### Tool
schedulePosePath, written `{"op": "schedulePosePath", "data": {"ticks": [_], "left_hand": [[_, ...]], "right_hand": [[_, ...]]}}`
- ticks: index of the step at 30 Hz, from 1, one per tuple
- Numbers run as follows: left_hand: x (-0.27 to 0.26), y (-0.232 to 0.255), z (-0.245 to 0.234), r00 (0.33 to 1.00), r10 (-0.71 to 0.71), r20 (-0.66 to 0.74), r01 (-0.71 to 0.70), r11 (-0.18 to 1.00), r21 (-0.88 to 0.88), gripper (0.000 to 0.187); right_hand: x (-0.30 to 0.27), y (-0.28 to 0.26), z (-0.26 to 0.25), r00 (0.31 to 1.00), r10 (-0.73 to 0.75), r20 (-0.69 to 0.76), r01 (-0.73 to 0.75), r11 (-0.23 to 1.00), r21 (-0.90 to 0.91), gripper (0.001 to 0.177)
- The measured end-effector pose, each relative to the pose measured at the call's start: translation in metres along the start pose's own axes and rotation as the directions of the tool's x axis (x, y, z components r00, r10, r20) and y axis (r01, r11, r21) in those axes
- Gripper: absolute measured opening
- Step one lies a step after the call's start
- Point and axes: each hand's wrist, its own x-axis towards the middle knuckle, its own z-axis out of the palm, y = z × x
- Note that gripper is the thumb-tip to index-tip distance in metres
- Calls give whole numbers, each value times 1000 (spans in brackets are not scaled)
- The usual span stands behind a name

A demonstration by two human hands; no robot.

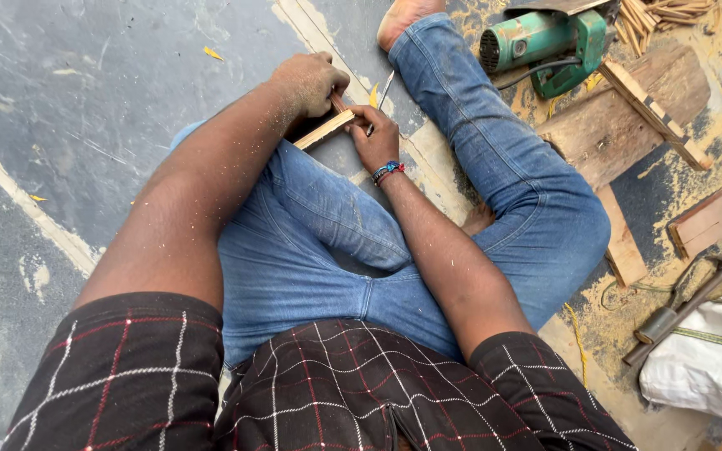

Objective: The person measures and marks wooden pieces using a measuring tape and a pencil while sitting on the floor. They handle different wood segments one at a time.

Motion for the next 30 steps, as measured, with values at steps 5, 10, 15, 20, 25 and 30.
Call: {"op": "schedulePosePath", "data": {"ticks": [5, 10, 15, 20, 25, 30], "left_hand": [[0, 5, -1, 1000, 12, 7, -12, 1000, 22, 23], [-2, 0, -3, 999, 31, 14, -31, 997, 68, 22], [-2, 5, -3, 1000, 23, 22, -25, 993, 115, 26], [-4, 12, -6, 1000, -9, 5, 8, 987, 162, 29], [-7, 13, -12, 1000, 4, -5, -3, 990, 144, 30], [-8, 16, -14, 997, 72, -3, -71, 978, 195, 30]], "right_hand": [[0, 4, -1, 999, -14, -30, 13, 1000, -14, 24], [3, 7, 4, 999, -42, -16, 42, 999, -14, 22], [2, 7, -1, 999, -31, 11, 31, 999, -12, 22], [3, 3, -2, 999, -30, 26, 31, 999, -23, 23], [3, 0, -3, 1000, -23, 21, 24, 999, -43, 24], [3, 0, -4, 999, -43, 11, 43, 998, -46, 24]]}}
